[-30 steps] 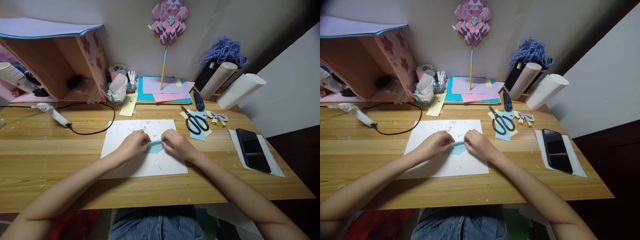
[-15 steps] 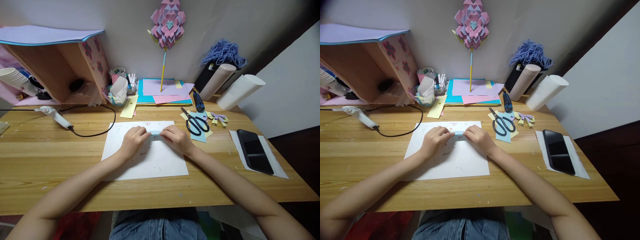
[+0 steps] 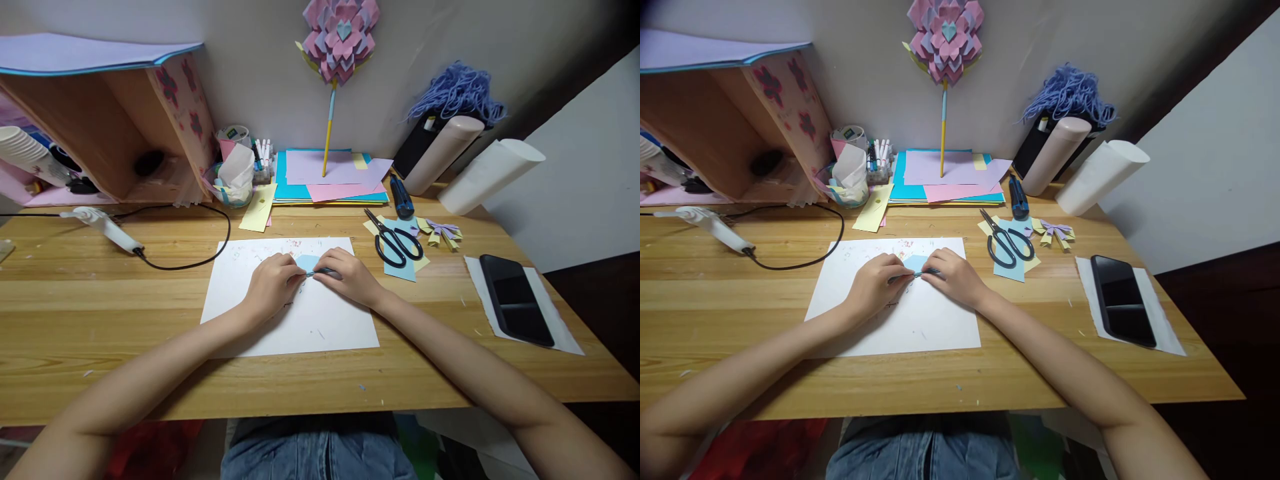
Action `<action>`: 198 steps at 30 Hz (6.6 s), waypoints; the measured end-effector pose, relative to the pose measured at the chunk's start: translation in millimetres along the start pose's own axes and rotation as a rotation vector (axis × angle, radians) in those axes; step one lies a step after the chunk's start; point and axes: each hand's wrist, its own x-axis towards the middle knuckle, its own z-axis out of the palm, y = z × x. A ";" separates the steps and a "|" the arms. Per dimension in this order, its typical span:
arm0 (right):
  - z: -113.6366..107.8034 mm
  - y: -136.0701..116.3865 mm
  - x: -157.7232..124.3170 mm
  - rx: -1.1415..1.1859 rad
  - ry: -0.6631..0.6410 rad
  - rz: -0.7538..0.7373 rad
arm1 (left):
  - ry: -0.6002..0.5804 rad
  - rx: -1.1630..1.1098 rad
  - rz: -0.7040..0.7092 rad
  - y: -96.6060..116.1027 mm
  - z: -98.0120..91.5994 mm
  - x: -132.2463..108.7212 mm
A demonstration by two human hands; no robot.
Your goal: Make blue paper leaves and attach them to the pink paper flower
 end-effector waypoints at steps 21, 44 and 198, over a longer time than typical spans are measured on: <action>-5.2 -2.0 23.3 0.047 -0.169 0.384 | -0.197 -0.198 -0.364 -3.1 -21.0 9.2; -45.2 35.4 5.5 0.048 -0.157 0.644 | -0.191 -0.129 -0.351 -9.0 -18.5 12.0; -3.9 -1.0 6.3 -0.609 -0.186 -0.488 | -0.050 0.764 0.466 14.9 1.1 -11.7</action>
